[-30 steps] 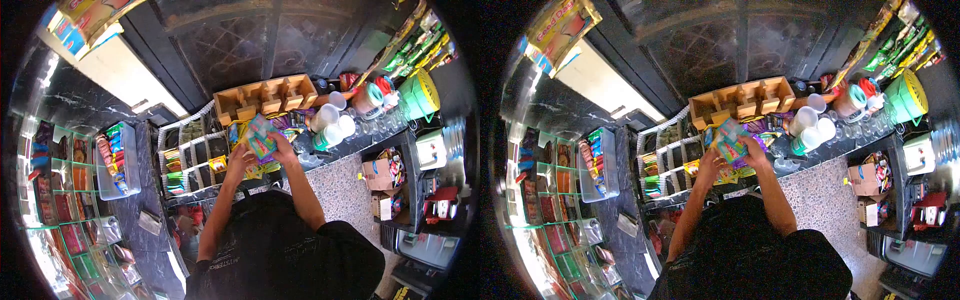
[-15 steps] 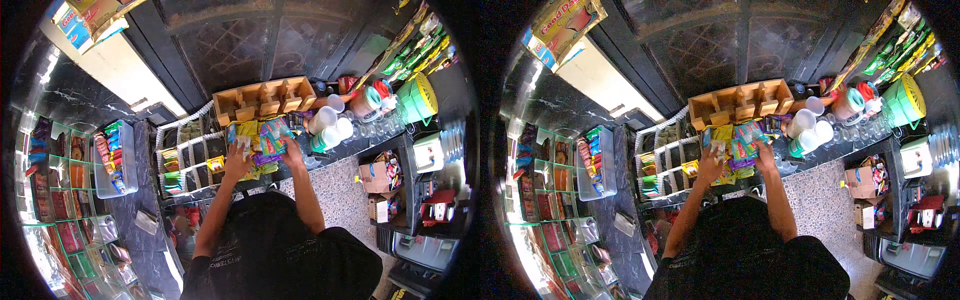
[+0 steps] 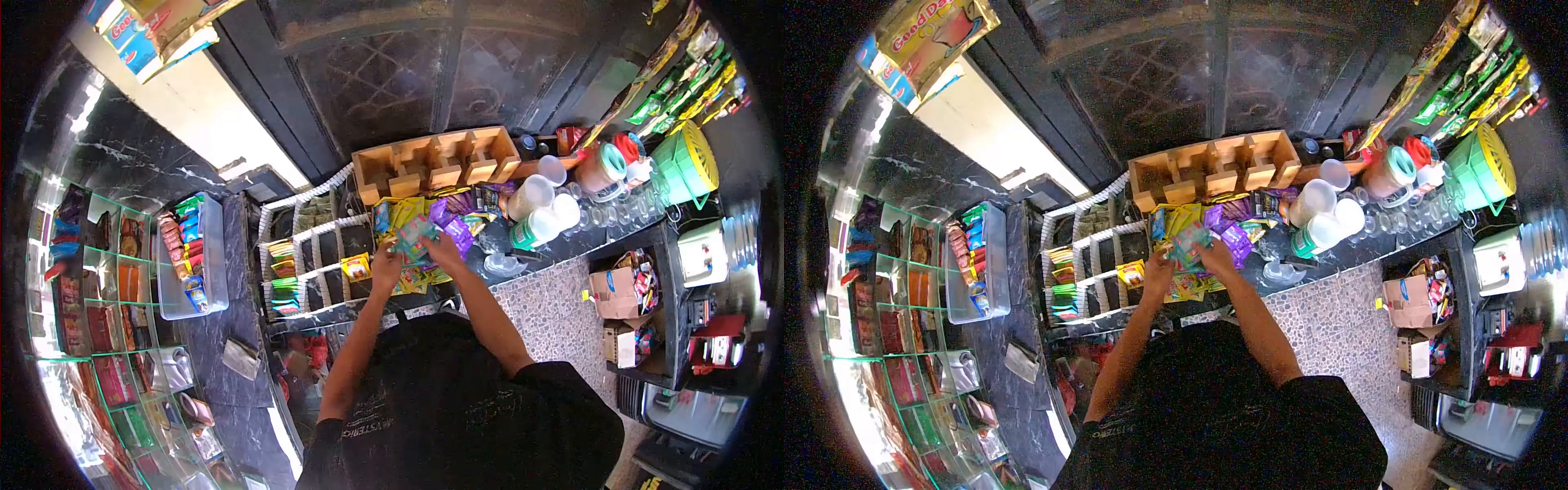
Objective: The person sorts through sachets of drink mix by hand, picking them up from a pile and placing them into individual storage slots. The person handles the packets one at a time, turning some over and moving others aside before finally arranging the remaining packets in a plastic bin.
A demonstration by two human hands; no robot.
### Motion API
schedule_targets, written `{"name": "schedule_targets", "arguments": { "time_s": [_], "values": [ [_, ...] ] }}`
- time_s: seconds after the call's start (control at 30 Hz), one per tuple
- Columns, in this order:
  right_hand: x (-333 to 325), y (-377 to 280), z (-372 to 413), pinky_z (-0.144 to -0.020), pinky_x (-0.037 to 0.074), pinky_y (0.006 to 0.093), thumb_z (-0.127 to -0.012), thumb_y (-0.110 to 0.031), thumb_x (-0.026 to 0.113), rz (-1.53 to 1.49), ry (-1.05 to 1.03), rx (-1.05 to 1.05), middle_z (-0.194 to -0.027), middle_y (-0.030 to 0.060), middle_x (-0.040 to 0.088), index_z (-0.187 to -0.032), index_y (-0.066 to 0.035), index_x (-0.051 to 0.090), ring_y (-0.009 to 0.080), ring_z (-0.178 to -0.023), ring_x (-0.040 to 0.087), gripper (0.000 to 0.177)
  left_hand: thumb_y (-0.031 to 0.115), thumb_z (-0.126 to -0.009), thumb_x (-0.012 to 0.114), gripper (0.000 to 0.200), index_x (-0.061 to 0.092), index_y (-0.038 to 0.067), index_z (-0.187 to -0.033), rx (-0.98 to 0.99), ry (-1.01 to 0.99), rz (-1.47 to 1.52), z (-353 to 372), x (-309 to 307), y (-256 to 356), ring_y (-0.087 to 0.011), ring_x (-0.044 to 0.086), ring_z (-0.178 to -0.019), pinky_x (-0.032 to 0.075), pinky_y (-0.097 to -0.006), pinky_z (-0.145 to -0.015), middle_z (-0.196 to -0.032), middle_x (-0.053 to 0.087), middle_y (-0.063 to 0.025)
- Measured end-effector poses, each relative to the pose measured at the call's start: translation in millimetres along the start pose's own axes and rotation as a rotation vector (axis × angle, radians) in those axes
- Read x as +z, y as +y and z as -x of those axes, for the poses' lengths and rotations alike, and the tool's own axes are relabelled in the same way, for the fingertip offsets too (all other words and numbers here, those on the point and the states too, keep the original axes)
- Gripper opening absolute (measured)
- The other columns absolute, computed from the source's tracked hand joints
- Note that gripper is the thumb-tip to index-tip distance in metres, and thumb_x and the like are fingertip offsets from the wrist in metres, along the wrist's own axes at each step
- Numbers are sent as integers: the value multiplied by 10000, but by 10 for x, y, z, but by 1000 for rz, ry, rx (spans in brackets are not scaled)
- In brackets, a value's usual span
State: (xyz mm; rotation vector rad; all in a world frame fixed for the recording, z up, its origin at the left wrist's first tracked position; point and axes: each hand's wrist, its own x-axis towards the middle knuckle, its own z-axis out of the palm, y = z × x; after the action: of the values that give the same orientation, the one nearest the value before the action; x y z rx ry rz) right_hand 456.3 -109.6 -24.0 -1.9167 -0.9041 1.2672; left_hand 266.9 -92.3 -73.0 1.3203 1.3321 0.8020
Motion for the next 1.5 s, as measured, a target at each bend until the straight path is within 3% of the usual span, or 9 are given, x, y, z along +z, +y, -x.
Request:
{"name": "schedule_targets", "arguments": {
  "time_s": [0.13, 0.57, 0.67, 0.93, 1.03, 1.1, 1.23, 1.43, 1.5],
  "values": [
    [108, 98, 14, -888, 536, 502, -860, -489, 719, 442, 97, -236, -1107, 220, 715, -1231, -55, 652, 411, -1032, 682, 575, 144, -810, 773, 478, 605, 15, -1239, 22, 91, -284, 269, 12, 250, -306, 740, -806, 570, -400, -730, -912, 726, -212],
    [-146, -181, 354, -814, 561, 464, -908, -316, 690, 558, 367, -453, -987, 166, 716, -1190, -56, 637, 339, -936, 700, 388, 156, -841, 769, 223, 749, -2, -997, 284, 474, -269, 449, -405, 998, -254, 725, -783, 551, -375, -718, -869, 746, -148],
    [59, -403, 596, -761, 553, 372, -940, -358, 718, -5, -103, -447, -953, 127, 699, -1161, -29, 617, 192, -857, 678, 409, 147, -896, 729, 194, 752, -11, -1006, 31, 222, -55, 435, -535, 1031, -195, 718, -777, 548, -326, -706, -876, 753, -108],
    [387, -709, 970, -590, 492, 260, -973, -231, 710, -476, -344, -117, -769, -2, 670, -1106, -26, 601, 70, -662, 614, 268, 364, -1048, 550, 382, 611, 51, -1258, -325, -130, 1183, 635, -599, 1161, -191, 694, -889, 545, -358, -715, -1080, 720, -79],
    [391, -681, 1020, -622, 513, 292, -948, -231, 729, -163, -264, -291, -956, 108, 700, -1136, -22, 580, 159, -800, 663, 318, 341, -1033, 586, 334, 601, 50, -1196, -302, -164, 1198, 636, -687, 978, -229, 690, -992, 550, -396, -891, -1109, 707, -93],
    [348, -774, 1130, -849, 529, 461, -925, -191, 720, 391, 274, -807, -1223, 247, 613, -1178, -9, 536, 346, -1113, 629, 362, 384, -1054, 529, 373, 591, 50, -1208, -278, -112, 1189, 666, -725, 1025, -227, 688, -996, 550, -402, -892, -1108, 704, -89],
    [262, -1166, 1390, -1150, 324, 519, -940, -306, 668, 418, -50, -1143, -1505, 256, 419, -1443, -4, 431, 449, -1413, 381, 633, 448, -1081, 423, 458, 556, 59, -1283, -255, -109, 1173, 758, -765, 1215, -261, 658, -1102, 552, -423, -909, -1185, 671, -99],
    [284, -921, 1095, -1194, 156, 636, -994, -411, 562, 864, -151, -1111, -1603, 145, 359, -1499, -76, 434, 404, -1507, 251, 620, 360, -1043, 545, 425, 561, 23, -1301, -251, -133, 877, 816, -768, 1120, -246, 636, -1161, 570, -421, -892, -1185, 663, -104],
    [272, -784, 924, -1215, 194, 552, -1034, -412, 509, 693, 66, -710, -1565, 173, 410, -1503, -82, 440, 387, -1496, 295, 578, 231, -1024, 582, 335, 585, 0, -1266, -258, -165, 979, 893, -831, 1238, -223, 682, -1061, 571, -370, -874, -1148, 688, -95]
  ]
}}
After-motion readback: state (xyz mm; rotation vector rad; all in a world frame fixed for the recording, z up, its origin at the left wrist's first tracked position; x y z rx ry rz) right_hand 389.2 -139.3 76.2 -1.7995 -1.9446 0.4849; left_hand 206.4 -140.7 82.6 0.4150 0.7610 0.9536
